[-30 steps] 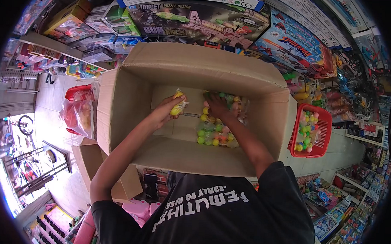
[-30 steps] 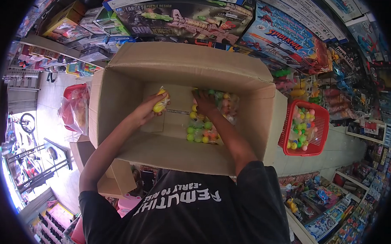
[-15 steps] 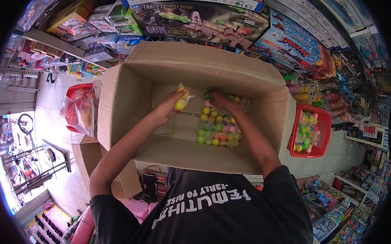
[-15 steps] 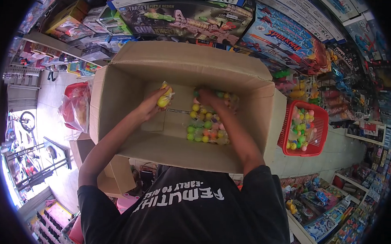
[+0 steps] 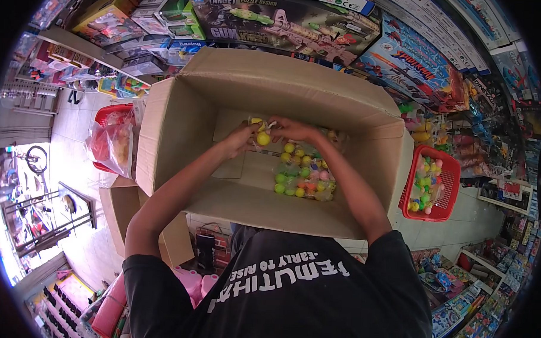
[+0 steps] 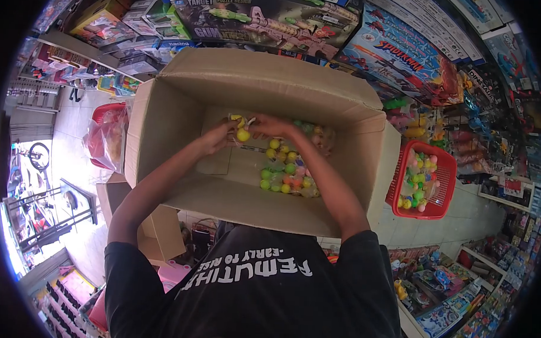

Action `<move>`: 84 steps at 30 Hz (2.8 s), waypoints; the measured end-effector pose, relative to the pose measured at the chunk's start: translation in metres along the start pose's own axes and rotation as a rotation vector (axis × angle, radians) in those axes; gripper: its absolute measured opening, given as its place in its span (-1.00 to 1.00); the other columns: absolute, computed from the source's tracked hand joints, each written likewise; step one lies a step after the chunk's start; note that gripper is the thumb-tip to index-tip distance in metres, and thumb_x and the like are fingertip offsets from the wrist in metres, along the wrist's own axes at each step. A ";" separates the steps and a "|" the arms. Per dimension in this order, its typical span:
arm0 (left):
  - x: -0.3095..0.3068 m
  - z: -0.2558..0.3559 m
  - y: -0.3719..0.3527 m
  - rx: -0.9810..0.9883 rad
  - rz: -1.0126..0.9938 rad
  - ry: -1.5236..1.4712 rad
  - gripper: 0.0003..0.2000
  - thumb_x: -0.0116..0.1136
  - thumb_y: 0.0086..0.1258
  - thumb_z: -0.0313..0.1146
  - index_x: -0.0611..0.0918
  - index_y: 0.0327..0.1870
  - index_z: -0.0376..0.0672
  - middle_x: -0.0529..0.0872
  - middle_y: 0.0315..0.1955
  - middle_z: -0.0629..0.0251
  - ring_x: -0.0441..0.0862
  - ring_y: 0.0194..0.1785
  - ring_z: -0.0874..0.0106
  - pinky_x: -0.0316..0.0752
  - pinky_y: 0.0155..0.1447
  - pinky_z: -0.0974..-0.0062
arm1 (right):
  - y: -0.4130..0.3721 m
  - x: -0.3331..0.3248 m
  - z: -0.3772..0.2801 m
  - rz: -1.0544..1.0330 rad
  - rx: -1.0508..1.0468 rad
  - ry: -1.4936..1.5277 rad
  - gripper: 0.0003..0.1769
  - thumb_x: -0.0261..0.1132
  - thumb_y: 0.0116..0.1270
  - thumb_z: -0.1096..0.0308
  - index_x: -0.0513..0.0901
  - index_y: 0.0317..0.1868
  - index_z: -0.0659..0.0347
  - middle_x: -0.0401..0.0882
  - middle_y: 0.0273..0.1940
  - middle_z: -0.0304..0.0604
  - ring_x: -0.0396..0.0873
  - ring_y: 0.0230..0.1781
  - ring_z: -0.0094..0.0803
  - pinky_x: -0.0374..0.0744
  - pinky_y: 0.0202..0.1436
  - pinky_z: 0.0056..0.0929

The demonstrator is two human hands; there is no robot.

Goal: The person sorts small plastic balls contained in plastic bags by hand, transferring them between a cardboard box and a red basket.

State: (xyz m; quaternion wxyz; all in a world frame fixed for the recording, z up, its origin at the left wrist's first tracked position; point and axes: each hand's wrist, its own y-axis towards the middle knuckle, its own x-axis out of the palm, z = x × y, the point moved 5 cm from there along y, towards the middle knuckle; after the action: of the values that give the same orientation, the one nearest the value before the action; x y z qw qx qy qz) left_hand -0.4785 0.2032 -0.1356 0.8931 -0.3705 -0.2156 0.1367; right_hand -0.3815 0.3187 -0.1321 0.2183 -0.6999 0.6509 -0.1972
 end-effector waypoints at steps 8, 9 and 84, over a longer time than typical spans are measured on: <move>-0.012 -0.011 0.012 -0.020 -0.030 0.536 -0.54 -0.02 0.33 -0.07 0.36 0.09 -0.25 0.51 -0.10 0.12 0.51 0.01 0.32 0.48 -0.02 0.39 | 0.025 0.007 0.035 0.010 -0.206 0.032 -0.80 0.23 0.25 0.31 0.46 -0.23 0.24 0.54 -0.31 -0.25 0.55 -0.30 -0.56 0.53 -0.29 -0.57; -0.013 -0.008 0.017 0.043 -0.065 0.800 -0.54 0.03 0.28 -0.07 0.44 0.02 -0.27 0.55 -0.17 0.12 0.53 -0.01 0.33 0.47 -0.05 0.43 | 0.027 0.010 0.039 0.012 -0.205 0.036 -0.80 0.23 0.25 0.31 0.46 -0.23 0.24 0.54 -0.31 -0.25 0.55 -0.30 -0.56 0.53 -0.29 -0.57; 0.005 -0.220 -0.192 0.259 -0.442 0.645 -0.73 -0.02 0.34 -0.45 0.53 0.05 -0.23 0.62 -0.13 0.21 0.53 0.00 0.45 0.38 0.10 0.50 | -0.193 0.259 0.113 0.236 -0.018 0.278 -0.65 0.15 0.32 0.12 0.54 -0.02 0.18 0.57 -0.20 -0.28 0.52 -0.19 -0.54 0.48 -0.12 -0.55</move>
State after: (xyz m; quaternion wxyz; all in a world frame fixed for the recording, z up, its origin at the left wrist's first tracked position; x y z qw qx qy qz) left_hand -0.3510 -0.0595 -0.1352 0.9619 -0.2239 0.0201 -0.1555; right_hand -0.1394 0.0773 -0.1187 0.1416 -0.5863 0.7542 -0.2594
